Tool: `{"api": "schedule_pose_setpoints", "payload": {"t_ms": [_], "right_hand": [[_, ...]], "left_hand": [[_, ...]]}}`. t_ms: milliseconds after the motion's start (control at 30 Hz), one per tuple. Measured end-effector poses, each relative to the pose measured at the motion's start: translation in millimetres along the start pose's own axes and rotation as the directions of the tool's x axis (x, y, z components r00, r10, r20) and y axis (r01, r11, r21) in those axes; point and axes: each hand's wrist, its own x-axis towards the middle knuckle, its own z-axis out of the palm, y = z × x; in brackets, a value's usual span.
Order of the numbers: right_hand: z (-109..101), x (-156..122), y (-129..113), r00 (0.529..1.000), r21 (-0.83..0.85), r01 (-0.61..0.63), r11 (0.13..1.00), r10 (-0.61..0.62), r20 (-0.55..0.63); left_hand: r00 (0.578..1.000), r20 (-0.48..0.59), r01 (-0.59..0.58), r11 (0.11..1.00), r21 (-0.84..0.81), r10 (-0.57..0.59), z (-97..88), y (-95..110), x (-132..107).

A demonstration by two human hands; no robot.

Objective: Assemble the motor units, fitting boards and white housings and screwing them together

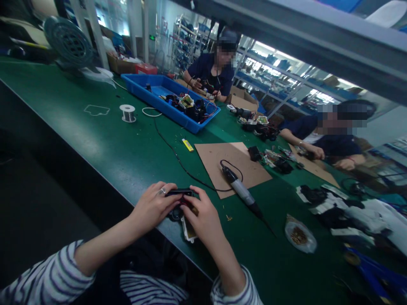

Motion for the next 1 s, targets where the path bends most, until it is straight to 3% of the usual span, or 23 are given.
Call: {"api": "schedule_pose_setpoints", "payload": {"t_ms": [100, 267, 367, 433, 500, 567, 633, 700, 767, 867, 933, 1000], "right_hand": [[-17.3, -15.5, -0.9, 0.998, -0.013, -0.059, 0.998, 0.059, 0.026], [-23.4, -44.2, 2.3, 0.953, -0.138, -0.106, 0.985, 0.140, 0.268], [-29.4, -42.3, 6.1, 0.943, -0.083, -0.120, 0.989, 0.139, 0.303], [-39.2, -34.3, 6.9, 0.905, 0.025, -0.229, 0.973, 0.203, 0.373], [-47.5, -25.0, 7.2, 0.829, 0.224, -0.400, 0.889, 0.246, 0.502], [-48.0, -17.2, 9.1, 0.768, 0.428, -0.547, 0.719, 0.227, 0.599], [-39.1, -12.5, 14.2, 0.743, 0.554, -0.638, 0.535, 0.239, 0.625], [-25.0, -10.8, 23.1, 0.741, 0.603, -0.672, 0.430, 0.378, 0.555], [-12.0, -11.5, 34.6, 0.728, 0.609, -0.668, 0.429, 0.546, 0.415], [-4.9, -14.2, 48.2, 0.743, 0.577, -0.619, 0.533, 0.636, 0.209], [-9.4, -14.8, 47.2, 0.769, 0.560, -0.566, 0.604, 0.631, 0.096], [-17.8, -13.0, 33.5, 0.808, 0.505, -0.447, 0.738, 0.575, -0.126]], "left_hand": [[0.999, -0.035, 0.014, 0.995, -0.102, -0.018, 5.1, 0.0, -1.6], [0.998, -0.065, 0.001, 0.984, -0.178, -0.012, 11.3, -2.5, -3.8], [1.000, -0.019, 0.008, 0.983, -0.186, -0.012, 8.1, -4.9, -2.4], [1.000, 0.026, 0.004, 0.981, -0.196, 0.001, 4.9, -7.0, -0.6], [0.998, 0.068, 0.004, 0.979, -0.203, 0.010, 2.7, -9.2, 0.9], [0.995, 0.097, 0.007, 0.979, -0.202, 0.013, 2.1, -11.1, 2.0], [0.993, 0.116, 0.012, 0.979, -0.205, 0.012, 2.8, -12.9, 3.0], [0.992, 0.123, 0.008, 0.975, -0.224, 0.020, 4.0, -14.9, 4.4], [0.992, 0.124, -0.007, 0.969, -0.245, 0.039, 4.6, -17.6, 7.0], [0.986, 0.150, -0.036, 0.964, -0.263, 0.078, 4.1, -23.2, 13.2], [0.979, 0.179, -0.042, 0.959, -0.279, 0.095, 3.4, -27.6, 18.2], [0.972, 0.203, -0.052, 0.953, -0.297, 0.116, 3.0, -31.8, 23.1]]}}
